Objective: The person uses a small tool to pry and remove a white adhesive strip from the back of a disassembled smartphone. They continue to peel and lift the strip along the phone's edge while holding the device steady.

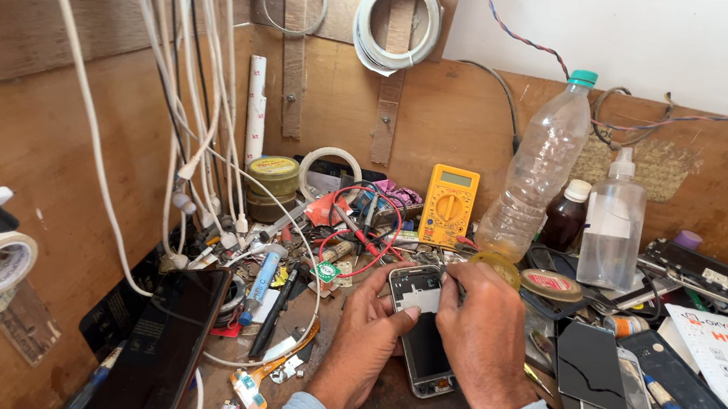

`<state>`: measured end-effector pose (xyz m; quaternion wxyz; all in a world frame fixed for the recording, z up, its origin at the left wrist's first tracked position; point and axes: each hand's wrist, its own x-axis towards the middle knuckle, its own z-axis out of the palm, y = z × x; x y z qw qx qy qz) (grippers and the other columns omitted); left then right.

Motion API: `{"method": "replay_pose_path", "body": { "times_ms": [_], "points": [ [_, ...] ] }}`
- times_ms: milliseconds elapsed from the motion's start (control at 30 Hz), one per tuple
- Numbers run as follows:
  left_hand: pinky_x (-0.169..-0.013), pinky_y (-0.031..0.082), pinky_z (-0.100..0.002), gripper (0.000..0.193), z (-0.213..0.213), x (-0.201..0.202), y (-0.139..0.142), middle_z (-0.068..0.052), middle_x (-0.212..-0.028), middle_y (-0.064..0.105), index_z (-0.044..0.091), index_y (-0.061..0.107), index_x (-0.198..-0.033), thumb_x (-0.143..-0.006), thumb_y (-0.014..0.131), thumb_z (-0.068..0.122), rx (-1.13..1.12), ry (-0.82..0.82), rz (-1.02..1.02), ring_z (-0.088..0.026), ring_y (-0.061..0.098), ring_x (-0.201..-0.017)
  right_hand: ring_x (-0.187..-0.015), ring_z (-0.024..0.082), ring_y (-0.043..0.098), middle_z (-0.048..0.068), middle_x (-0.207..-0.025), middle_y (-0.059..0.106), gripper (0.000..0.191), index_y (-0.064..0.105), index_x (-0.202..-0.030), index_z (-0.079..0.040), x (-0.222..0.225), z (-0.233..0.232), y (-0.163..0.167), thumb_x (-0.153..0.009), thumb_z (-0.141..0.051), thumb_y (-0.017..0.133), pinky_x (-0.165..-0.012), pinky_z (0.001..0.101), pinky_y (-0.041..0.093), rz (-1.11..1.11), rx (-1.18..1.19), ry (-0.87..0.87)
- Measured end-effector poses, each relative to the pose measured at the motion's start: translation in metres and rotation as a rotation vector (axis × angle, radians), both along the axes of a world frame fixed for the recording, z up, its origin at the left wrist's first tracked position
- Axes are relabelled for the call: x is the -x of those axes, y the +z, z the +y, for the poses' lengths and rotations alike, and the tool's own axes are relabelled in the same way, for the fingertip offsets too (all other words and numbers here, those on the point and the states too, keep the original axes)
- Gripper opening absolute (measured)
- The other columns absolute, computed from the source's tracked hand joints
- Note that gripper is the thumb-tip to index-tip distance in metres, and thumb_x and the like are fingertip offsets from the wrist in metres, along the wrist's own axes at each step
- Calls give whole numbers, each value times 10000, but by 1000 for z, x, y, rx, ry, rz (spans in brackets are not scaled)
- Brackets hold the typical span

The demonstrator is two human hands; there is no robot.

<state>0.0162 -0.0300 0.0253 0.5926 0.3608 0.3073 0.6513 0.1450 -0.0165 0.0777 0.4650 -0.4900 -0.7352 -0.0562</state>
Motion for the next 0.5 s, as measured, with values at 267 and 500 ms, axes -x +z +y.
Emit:
{"method": "replay_pose_path", "body": {
  "times_ms": [267, 500],
  "points": [
    [-761, 584, -317, 635, -2, -1, 4, -142, -1104, 751, 95, 491, -1450, -847, 578, -86, 73, -11, 43, -183, 714, -918, -736, 291, 763, 175, -834, 758, 154, 773, -943, 7, -4, 6, -4, -818, -81, 752, -676, 385, 562, 232, 130, 28],
    [-813, 596, -307, 653, 3, -3, -2, -140, -1121, 746, 69, 475, -1462, -839, 583, -95, 12, -19, -15, -185, 723, -971, -762, 307, 757, 179, -845, 751, 151, 766, -944, 11, -5, 5, -3, -825, -79, 738, -691, 393, 563, 188, 71, 53]
  ]
}}
